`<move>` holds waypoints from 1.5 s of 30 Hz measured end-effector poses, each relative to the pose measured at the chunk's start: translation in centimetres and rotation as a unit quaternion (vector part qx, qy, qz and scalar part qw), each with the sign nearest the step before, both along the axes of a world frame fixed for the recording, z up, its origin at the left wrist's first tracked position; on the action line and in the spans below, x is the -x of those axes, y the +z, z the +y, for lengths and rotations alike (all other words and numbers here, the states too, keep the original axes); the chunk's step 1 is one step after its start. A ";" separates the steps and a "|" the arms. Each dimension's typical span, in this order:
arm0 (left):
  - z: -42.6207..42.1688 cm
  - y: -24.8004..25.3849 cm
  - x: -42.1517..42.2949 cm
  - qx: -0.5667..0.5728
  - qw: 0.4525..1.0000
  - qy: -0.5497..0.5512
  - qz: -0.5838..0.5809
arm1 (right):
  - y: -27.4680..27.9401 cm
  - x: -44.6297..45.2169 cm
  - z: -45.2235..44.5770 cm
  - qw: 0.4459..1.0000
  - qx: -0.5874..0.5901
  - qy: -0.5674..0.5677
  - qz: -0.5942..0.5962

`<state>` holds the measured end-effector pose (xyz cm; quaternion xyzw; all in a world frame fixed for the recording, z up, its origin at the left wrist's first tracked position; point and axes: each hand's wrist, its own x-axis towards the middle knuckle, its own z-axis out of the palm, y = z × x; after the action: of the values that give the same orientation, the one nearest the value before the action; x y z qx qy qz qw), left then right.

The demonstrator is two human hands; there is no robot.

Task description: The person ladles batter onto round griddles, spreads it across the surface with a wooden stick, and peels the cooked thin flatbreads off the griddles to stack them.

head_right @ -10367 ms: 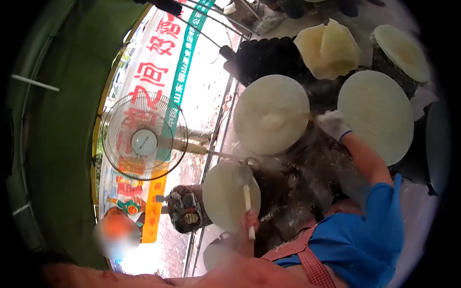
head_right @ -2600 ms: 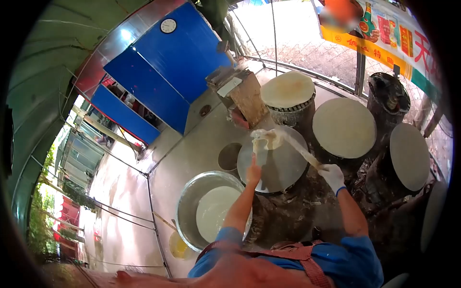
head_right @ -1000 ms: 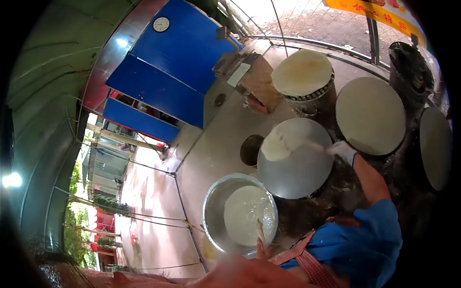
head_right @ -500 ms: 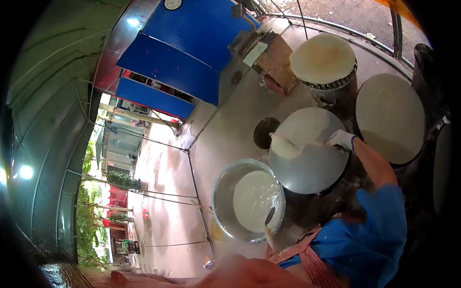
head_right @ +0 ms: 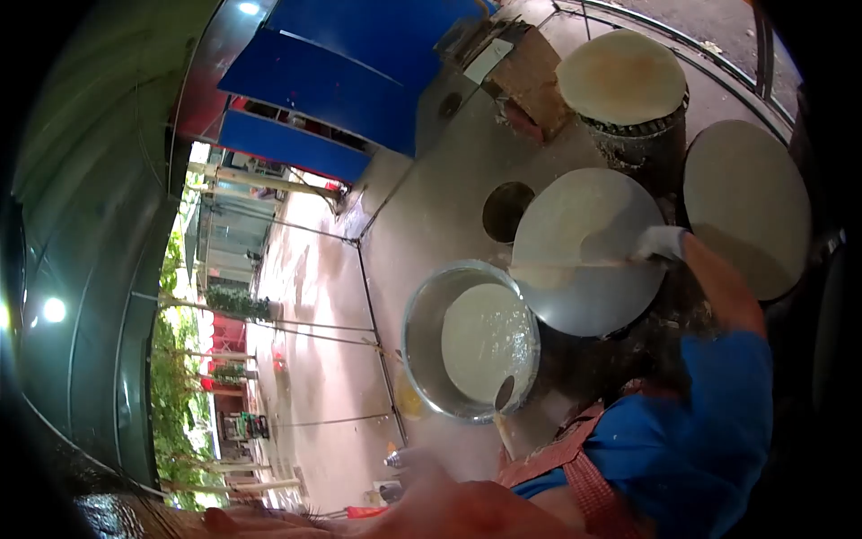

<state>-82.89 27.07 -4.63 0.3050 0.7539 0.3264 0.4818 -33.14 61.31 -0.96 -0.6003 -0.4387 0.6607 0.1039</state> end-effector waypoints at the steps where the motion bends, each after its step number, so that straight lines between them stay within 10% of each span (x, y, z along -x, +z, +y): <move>1: -0.3 0.0 0.0 -0.001 1.000 0.008 -0.003 | -8.4 -2.4 -0.6 0.999 -0.014 0.017 0.048; 2: -0.4 -0.2 -0.1 -0.003 1.000 0.017 -0.008 | -13.9 -4.9 -1.3 0.975 -0.177 0.112 0.074; 4: -0.8 -0.5 -0.3 -0.007 0.999 0.032 -0.018 | -5.5 -5.0 -2.4 0.995 -0.085 0.030 0.043; 7: -1.6 -0.4 -0.5 -0.007 0.999 0.040 -0.026 | -11.2 -2.5 4.8 0.970 -0.180 -0.097 0.128; 9: -2.3 -0.2 -0.7 -0.009 0.998 0.041 -0.038 | -2.1 1.1 6.6 0.983 -0.178 -0.023 0.044; 11: -3.1 0.2 -0.3 -0.010 0.998 0.047 -0.040 | -4.2 0.3 6.1 0.918 -0.347 0.176 0.077; 15: -4.7 0.6 0.1 -0.013 0.996 0.064 -0.053 | -3.5 -4.0 -0.1 0.989 0.120 0.059 0.060; 20: -5.7 0.4 0.5 -0.028 0.992 0.083 -0.088 | -1.0 -3.3 2.1 0.986 -0.118 0.050 0.110; 25: -6.9 0.1 2.5 -0.057 0.986 0.087 -0.133 | 3.6 4.0 3.9 0.991 -0.070 0.108 -0.046; 27: -7.7 -0.1 4.1 -0.080 0.979 0.092 -0.166 | -6.4 -1.7 2.4 0.973 -0.141 0.175 0.053; 29: -8.7 -1.2 6.1 -0.120 0.968 0.100 -0.197 | -2.1 -6.8 -5.5 0.993 -0.018 0.073 -0.095; 31: -9.1 -2.6 7.8 -0.111 0.986 0.065 -0.104 | -4.1 -14.8 -14.2 0.770 -0.565 0.291 -0.055; 32: -9.3 -3.4 8.6 -0.089 0.995 0.037 -0.025 | -3.9 -18.1 -19.2 0.772 -0.566 0.262 -0.124; 35: -5.5 0.3 11.7 -0.009 0.998 -0.024 -0.058 | -3.7 -11.2 -32.5 0.885 -0.412 -0.007 -0.219; 39: -6.7 -1.4 15.7 0.012 0.986 -0.004 -0.165 | -8.8 9.4 -34.7 0.900 -0.281 -0.331 -0.045; 41: -6.9 -0.5 16.3 -0.025 0.981 -0.020 -0.189 | -0.4 23.4 -31.6 0.898 -0.275 -0.312 -0.146; 45: -7.8 4.8 17.4 0.002 0.966 -0.117 -0.229 | -3.7 27.2 -31.4 0.863 -0.293 -0.215 -0.352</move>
<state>-100.29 19.26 0.22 0.3073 0.5835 0.3273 0.6768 -60.30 29.88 -4.69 -0.8143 -0.4791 0.2082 0.2532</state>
